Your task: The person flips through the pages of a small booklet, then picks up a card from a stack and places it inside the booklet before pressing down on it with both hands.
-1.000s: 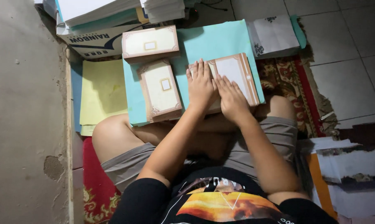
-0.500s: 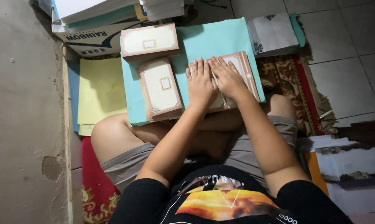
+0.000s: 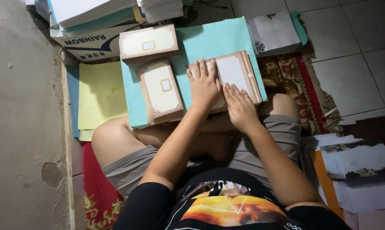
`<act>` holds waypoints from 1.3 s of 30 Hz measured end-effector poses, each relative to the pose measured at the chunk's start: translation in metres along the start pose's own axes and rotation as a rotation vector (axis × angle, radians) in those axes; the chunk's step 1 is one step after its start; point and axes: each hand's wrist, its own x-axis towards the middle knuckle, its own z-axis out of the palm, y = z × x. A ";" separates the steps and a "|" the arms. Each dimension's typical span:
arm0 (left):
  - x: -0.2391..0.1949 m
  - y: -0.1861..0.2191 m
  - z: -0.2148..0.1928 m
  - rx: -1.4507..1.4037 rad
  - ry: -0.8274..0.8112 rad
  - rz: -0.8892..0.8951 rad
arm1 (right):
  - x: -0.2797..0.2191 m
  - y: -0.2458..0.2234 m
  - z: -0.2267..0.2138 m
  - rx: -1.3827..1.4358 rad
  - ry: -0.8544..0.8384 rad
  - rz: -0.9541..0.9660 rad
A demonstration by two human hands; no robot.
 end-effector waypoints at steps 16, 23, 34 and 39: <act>0.022 -0.002 0.033 -0.058 -0.112 0.094 | -0.005 -0.004 -0.006 0.031 0.023 0.024; -0.004 -0.004 0.010 -0.020 -0.109 0.063 | 0.011 -0.004 -0.008 0.021 -0.024 0.043; 0.000 -0.007 0.019 -0.023 -0.123 0.052 | 0.118 0.041 0.033 -0.003 -0.033 0.053; 0.001 -0.009 0.029 -0.024 -0.102 0.037 | 0.119 0.037 0.022 -0.003 -0.002 0.036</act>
